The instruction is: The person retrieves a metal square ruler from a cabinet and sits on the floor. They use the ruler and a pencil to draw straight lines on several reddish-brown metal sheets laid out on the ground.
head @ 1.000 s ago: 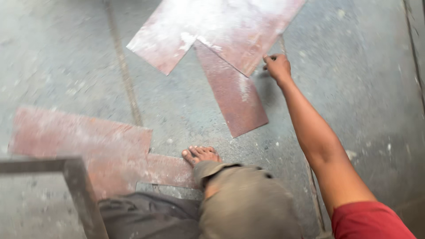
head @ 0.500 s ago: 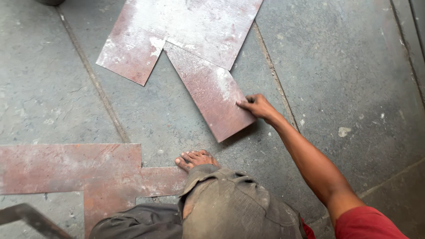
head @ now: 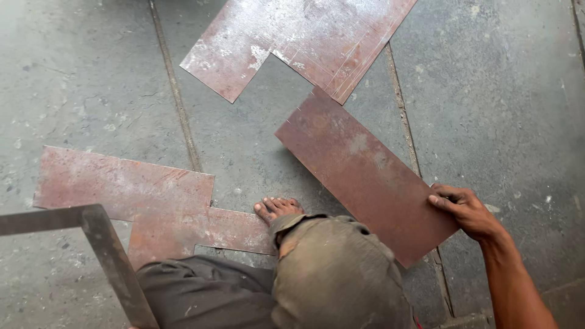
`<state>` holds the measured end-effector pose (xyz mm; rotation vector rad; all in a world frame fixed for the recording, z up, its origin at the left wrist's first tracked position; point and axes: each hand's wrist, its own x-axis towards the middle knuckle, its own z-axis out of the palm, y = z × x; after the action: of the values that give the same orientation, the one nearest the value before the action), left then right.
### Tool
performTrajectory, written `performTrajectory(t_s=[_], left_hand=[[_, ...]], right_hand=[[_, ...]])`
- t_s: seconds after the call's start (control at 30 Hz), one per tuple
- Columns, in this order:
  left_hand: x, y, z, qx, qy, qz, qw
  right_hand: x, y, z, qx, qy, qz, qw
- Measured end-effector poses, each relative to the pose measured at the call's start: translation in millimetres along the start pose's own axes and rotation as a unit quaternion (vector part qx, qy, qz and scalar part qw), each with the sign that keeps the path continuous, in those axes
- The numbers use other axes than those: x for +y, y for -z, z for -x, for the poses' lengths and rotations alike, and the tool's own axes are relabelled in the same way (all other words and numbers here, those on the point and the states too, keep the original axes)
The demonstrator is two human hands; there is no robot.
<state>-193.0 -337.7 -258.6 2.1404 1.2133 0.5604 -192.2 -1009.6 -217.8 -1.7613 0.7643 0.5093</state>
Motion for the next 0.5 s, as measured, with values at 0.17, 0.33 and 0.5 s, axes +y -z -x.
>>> performTrajectory(t_s=[0.17,0.33,0.5], left_hand=[[11.4,1.5,20.5,-0.019,0.017,0.029,0.999],[26.7,-9.3,34.0,-0.066,-0.022,0.082,0.994],[39.3,-19.8,34.1,-0.093,-0.048,0.053,0.993]], right_hand=[[-69.4,-53.7,-56.8,-0.020,0.103,-0.052,0.993],[-132.1,-134.5,-162.5,0.056,0.130,0.117,0.983],[-130.6,-140.2,-185.5,0.176,0.172,0.288,0.925]])
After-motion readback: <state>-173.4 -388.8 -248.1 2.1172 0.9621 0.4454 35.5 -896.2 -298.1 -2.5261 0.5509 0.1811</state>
